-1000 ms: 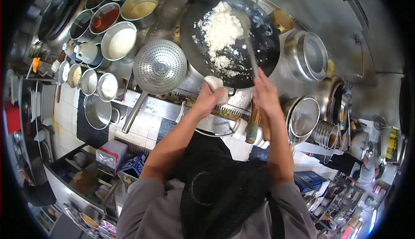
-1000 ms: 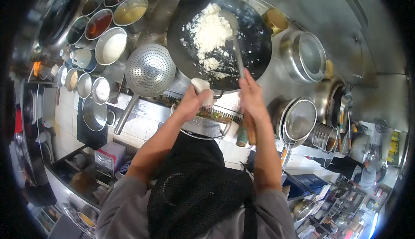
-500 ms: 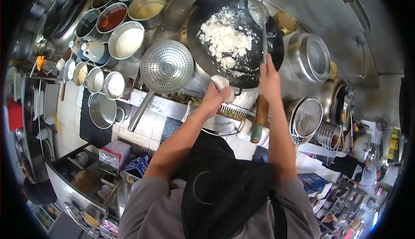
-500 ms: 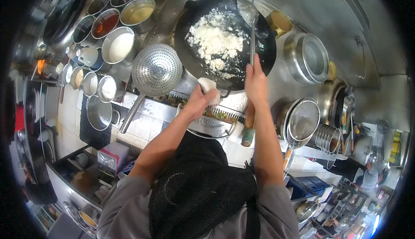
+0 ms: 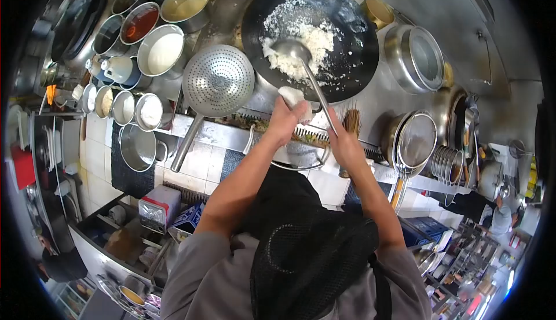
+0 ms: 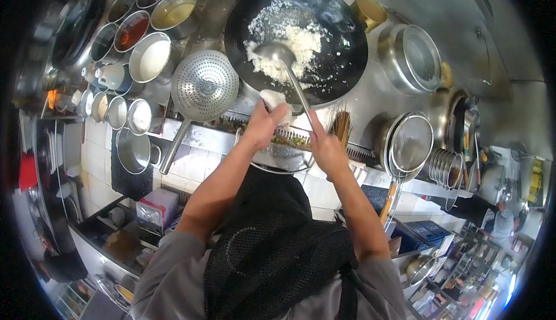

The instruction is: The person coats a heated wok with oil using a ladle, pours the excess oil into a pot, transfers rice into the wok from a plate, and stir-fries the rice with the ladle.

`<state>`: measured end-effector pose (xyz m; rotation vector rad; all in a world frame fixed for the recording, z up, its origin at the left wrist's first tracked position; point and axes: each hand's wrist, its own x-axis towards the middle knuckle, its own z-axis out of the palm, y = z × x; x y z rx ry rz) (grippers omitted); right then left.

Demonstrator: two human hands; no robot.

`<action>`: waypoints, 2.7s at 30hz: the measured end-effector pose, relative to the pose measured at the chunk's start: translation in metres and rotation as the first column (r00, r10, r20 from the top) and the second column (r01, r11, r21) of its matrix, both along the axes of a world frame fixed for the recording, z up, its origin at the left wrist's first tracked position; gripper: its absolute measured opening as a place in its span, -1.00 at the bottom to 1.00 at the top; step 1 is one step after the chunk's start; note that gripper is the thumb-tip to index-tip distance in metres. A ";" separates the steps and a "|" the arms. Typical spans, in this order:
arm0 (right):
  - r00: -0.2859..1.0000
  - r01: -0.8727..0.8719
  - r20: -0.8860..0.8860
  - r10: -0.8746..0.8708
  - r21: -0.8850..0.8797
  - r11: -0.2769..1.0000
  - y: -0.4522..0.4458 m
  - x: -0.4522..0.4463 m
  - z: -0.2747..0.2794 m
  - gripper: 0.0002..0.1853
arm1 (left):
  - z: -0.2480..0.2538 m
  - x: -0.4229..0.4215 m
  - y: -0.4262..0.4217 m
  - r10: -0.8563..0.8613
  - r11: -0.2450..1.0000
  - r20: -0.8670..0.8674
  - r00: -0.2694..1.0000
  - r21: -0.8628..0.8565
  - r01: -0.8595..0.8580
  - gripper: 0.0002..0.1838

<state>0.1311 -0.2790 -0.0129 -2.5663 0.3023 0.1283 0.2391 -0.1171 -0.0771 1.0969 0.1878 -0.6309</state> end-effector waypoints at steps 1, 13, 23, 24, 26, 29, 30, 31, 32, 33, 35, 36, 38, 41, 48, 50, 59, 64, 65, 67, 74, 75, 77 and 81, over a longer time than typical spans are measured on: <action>1.000 -0.015 0.015 0.015 0.026 1.000 -0.002 0.014 -0.013 -0.43 | 0.003 0.000 -0.001 -0.005 1.000 -0.002 1.000 0.002 0.005 -0.52; 0.995 0.060 -0.090 -0.051 0.094 0.994 -0.009 0.007 0.067 -0.47 | -0.010 0.001 0.000 -0.002 0.998 -0.015 1.000 0.058 0.003 -0.47; 0.993 0.077 -0.102 -0.065 0.115 0.990 -0.018 0.003 0.071 -0.45 | -0.003 -0.001 -0.001 0.016 0.998 -0.032 0.999 0.058 -0.014 -0.53; 0.997 0.043 -0.066 -0.035 0.122 0.992 -0.026 -0.015 0.090 -0.45 | -0.002 -0.003 0.000 0.006 0.998 -0.036 0.999 0.057 -0.003 -0.52; 1.000 -0.018 -0.020 0.021 0.115 0.993 -0.038 -0.036 0.101 -0.46 | -0.007 0.002 -0.001 0.020 0.999 -0.031 0.999 0.043 -0.019 -0.52; 0.981 -0.192 -0.016 0.192 -0.116 0.975 -0.045 -0.042 0.066 -0.45 | -0.012 0.000 -0.005 -0.005 0.991 0.008 1.000 0.132 0.004 -0.52; 0.993 -0.107 -0.077 0.093 -0.199 0.974 -0.047 -0.013 0.042 -0.43 | 0.000 0.002 -0.003 -0.006 0.997 -0.013 1.000 0.078 0.007 -0.51; 0.991 -0.030 -0.131 -0.008 -0.281 0.959 -0.049 0.004 0.033 -0.42 | 0.006 0.002 -0.001 -0.006 1.000 -0.036 0.999 0.028 0.007 -0.51; 0.992 -0.028 -0.128 -0.008 -0.281 0.959 -0.054 0.007 0.038 -0.42 | 0.001 0.002 0.000 -0.010 0.998 -0.002 1.000 0.055 0.010 -0.50; 0.997 -0.073 -0.041 0.065 -0.245 0.967 -0.062 0.009 0.047 -0.42 | 0.000 0.005 -0.001 -0.011 0.998 0.001 1.000 0.058 0.011 -0.50; 0.994 -0.090 -0.089 0.065 -0.310 0.947 -0.067 -0.001 0.095 -0.43 | -0.005 0.001 0.003 -0.027 0.999 0.000 1.000 0.019 0.027 -0.49; 0.992 -0.111 0.030 0.122 -0.244 0.963 -0.076 -0.014 0.115 -0.45 | -0.005 0.000 0.005 -0.026 0.999 -0.004 1.000 0.025 0.026 -0.49; 0.976 -0.185 -0.186 0.114 -0.425 0.886 -0.080 -0.030 0.153 -0.46 | 0.003 0.002 0.003 -0.036 0.998 -0.053 0.998 0.055 0.039 -0.47; 0.971 -0.171 -0.234 0.054 -0.516 0.839 -0.083 -0.009 0.106 -0.46 | 0.010 0.009 0.002 -0.064 0.996 -0.058 0.996 0.055 0.067 -0.47; 0.974 0.192 0.096 -0.205 0.128 0.973 -0.063 0.051 0.018 -0.44 | 0.008 0.005 0.006 -0.101 0.994 -0.182 0.978 -0.070 0.090 -0.50; 0.891 0.318 0.337 -0.305 0.016 0.948 -0.046 0.067 -0.001 -0.44 | 0.011 0.008 0.003 -0.097 0.995 -0.195 0.976 -0.049 0.089 -0.51; 0.891 0.347 -0.004 -0.455 0.652 0.674 -0.025 0.096 0.034 -0.43 | 0.011 0.003 0.002 -0.087 0.996 -0.176 0.980 -0.014 0.086 -0.55; 0.955 0.193 0.179 -0.239 0.240 0.951 -0.005 0.113 -0.036 -0.42 | 0.006 0.004 0.001 -0.087 0.994 -0.170 0.982 -0.079 0.075 -0.56; 0.980 0.135 0.100 -0.170 0.289 0.948 0.000 0.098 -0.019 -0.44 | 0.007 0.002 0.002 -0.088 0.994 -0.175 0.981 -0.077 0.076 -0.56; 0.992 0.094 0.044 -0.116 0.345 0.934 -0.013 0.072 0.015 -0.47 | 0.009 0.001 0.004 -0.077 0.994 -0.166 0.983 -0.096 0.062 -0.55; 0.993 0.120 -0.046 -0.113 0.175 0.977 0.030 0.037 0.010 -0.43 | 0.013 -0.003 0.004 -0.070 0.996 -0.130 0.989 -0.070 0.062 -0.51; 0.998 0.054 -0.032 -0.049 0.201 0.978 0.024 0.039 0.010 -0.43 | 0.014 -0.002 0.004 -0.065 0.997 -0.125 0.990 -0.043 0.060 -0.52; 0.998 0.003 0.053 -0.019 0.278 0.960 0.012 0.031 0.049 -0.43 | 0.009 -0.003 0.004 -0.060 0.996 -0.118 0.991 -0.066 0.052 -0.50; 0.972 0.231 -0.092 -0.217 0.186 0.955 0.027 -0.002 0.068 -0.45 | -0.004 -0.005 0.000 -0.018 0.998 -0.077 0.997 -0.055 0.014 -0.49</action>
